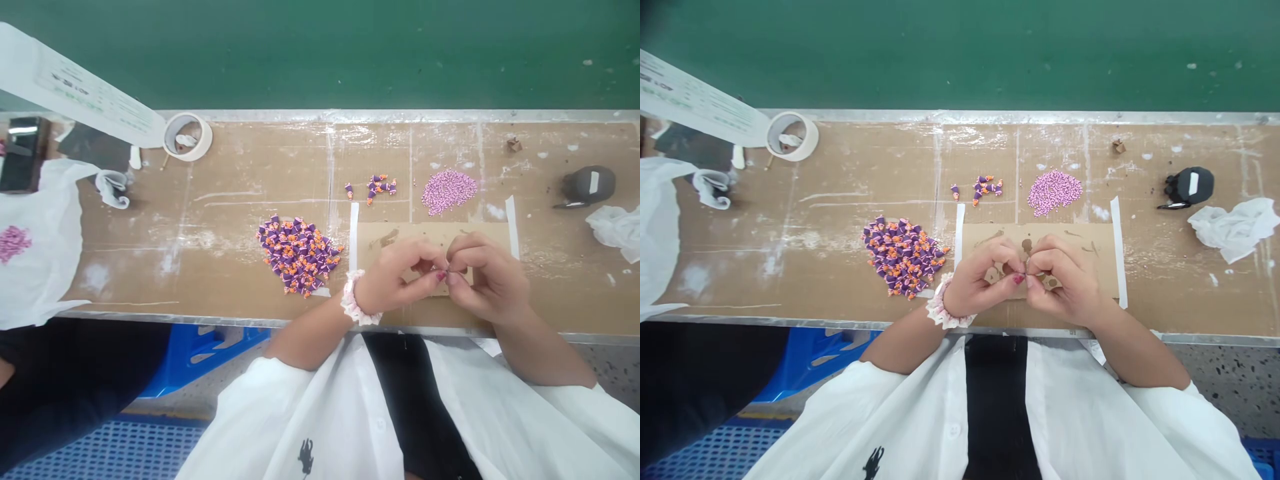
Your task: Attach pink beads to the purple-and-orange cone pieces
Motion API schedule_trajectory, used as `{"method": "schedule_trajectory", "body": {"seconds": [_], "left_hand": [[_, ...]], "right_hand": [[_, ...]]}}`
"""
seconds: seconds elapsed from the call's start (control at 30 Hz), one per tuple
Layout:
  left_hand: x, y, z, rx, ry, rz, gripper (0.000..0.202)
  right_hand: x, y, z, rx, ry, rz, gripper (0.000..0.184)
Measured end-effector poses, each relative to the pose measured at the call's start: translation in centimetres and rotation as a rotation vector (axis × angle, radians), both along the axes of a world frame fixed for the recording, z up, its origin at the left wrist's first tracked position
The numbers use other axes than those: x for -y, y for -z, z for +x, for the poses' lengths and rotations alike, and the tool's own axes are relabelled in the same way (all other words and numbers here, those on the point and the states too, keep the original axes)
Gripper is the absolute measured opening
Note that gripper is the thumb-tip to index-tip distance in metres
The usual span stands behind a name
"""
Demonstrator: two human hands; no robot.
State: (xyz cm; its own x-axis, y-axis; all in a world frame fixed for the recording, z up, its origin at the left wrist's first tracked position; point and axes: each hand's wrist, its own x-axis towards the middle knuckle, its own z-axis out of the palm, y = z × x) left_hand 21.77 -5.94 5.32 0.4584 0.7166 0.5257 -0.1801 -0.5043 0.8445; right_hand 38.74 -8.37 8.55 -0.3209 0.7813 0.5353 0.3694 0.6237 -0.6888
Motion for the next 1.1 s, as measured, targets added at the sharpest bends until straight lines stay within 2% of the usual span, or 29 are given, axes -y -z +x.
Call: {"method": "schedule_trajectory", "body": {"seconds": [0.13, 0.23, 0.3, 0.4, 0.5, 0.57, 0.63, 0.77, 0.97, 1.1], "left_hand": [[-0.4, -0.1, -0.3, -0.065, -0.128, 0.248, 0.011], [-0.4, 0.0, -0.4, -0.108, -0.182, 0.321, 0.01], [-0.4, -0.1, -0.4, -0.121, -0.179, 0.31, 0.008], [-0.2, -0.3, -0.4, -0.1, -0.127, 0.184, 0.006], [0.1, -0.5, -0.4, -0.078, -0.096, 0.05, 0.008], [0.2, -0.6, -0.3, -0.073, -0.103, 0.012, 0.01], [0.2, -0.5, -0.2, -0.066, -0.126, 0.024, 0.009], [0.2, -0.2, -0.1, -0.081, -0.198, 0.178, 0.005], [0.3, 0.4, 0.2, -0.064, -0.211, 0.366, 0.006], [0.2, 0.6, 0.5, -0.082, -0.166, 0.552, 0.003]], "right_hand": [[0.0, 0.1, -0.2, 0.011, 0.013, 0.024, 0.02], [0.1, 0.4, -0.2, 0.013, 0.028, 0.052, 0.021], [0.2, 0.5, -0.2, -0.008, 0.034, 0.028, 0.02], [0.4, 0.6, -0.1, -0.172, 0.026, -0.133, 0.015], [0.4, 0.6, -0.1, -0.519, -0.019, -0.373, 0.007], [0.3, 0.6, 0.1, -0.698, -0.059, -0.52, 0.009], [0.0, 0.6, 0.2, -0.782, -0.09, -0.62, 0.009], [-0.5, 0.5, 0.5, -0.881, -0.154, -0.72, 0.003], [-0.8, 0.3, 0.6, -0.879, -0.18, -0.827, 0.027], [-0.8, 0.2, 0.6, -0.88, -0.152, -0.849, 0.034]]}}
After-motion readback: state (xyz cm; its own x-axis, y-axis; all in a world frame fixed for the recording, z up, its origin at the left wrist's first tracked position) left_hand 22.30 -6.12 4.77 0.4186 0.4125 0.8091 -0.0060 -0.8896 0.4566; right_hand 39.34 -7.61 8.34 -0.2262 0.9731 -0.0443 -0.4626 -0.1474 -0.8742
